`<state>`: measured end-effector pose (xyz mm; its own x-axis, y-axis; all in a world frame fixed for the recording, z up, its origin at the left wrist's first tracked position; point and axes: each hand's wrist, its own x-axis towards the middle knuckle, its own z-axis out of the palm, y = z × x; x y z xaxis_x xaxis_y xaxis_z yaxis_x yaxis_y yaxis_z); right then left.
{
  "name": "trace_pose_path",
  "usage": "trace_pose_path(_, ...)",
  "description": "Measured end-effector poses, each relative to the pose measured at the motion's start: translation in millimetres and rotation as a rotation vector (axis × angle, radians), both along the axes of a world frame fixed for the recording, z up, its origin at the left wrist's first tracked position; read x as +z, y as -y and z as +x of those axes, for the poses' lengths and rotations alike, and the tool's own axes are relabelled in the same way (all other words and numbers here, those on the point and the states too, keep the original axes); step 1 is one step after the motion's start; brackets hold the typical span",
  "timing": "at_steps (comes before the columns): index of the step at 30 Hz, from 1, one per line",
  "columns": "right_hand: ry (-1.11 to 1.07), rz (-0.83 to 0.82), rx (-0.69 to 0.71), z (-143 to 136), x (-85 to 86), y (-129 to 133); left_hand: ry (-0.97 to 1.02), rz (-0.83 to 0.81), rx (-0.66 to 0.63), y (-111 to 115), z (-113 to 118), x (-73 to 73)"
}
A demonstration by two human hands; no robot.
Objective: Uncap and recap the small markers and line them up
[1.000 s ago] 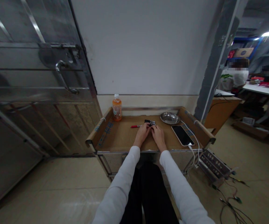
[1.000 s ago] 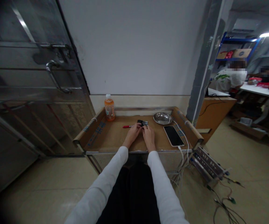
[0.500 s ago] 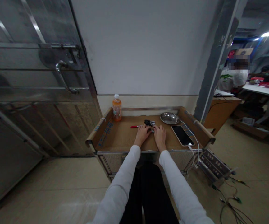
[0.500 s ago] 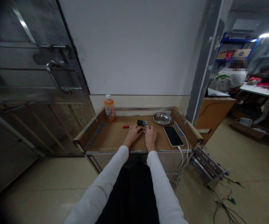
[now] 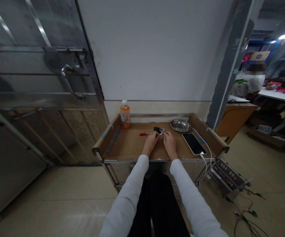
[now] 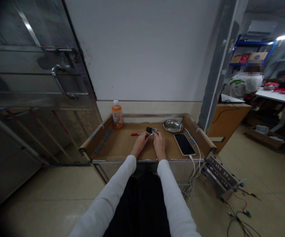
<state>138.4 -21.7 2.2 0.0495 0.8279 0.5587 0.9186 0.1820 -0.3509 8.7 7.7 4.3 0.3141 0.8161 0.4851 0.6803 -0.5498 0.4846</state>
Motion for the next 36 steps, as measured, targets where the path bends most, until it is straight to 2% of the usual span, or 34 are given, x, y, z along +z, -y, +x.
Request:
trace_pose_path(3, 0.009, 0.032, 0.215, -3.0, 2.6, 1.6, 0.036, 0.033, 0.048, 3.2, 0.1, 2.8)
trace_pose_path(5, 0.003, 0.027, 0.259, -5.7, 2.5, 2.4, 0.004, 0.050, 0.131, 6.3, 0.5, 5.4)
trace_pose_path(8, 0.017, 0.008, 0.203, -8.2, -1.0, 1.2, -0.133, 0.060, 0.291, 11.0, 1.1, 7.7)
trace_pose_path(12, 0.038, -0.054, 0.013, -7.1, -9.9, -3.1, -0.267, 0.060, 0.521, 14.8, 1.9, 5.7)
trace_pose_path(14, 0.051, -0.092, -0.055, -6.1, -13.5, -4.7, -0.289, 0.057, 0.580, 14.8, 2.7, 4.1)
trace_pose_path(21, 0.088, -0.132, -0.098, -6.5, -16.0, -6.4, -0.315, 0.045, 0.619, 7.7, 4.4, 0.3)
trace_pose_path(25, 0.086, -0.125, -0.091, -6.9, -14.8, -6.7, -0.317, 0.068, 0.579, 2.6, 2.3, -1.2)
trace_pose_path(36, 0.104, -0.103, -0.122, -8.1, -9.6, -3.1, -0.258, 0.005, 0.614, -0.2, -1.5, 3.0)
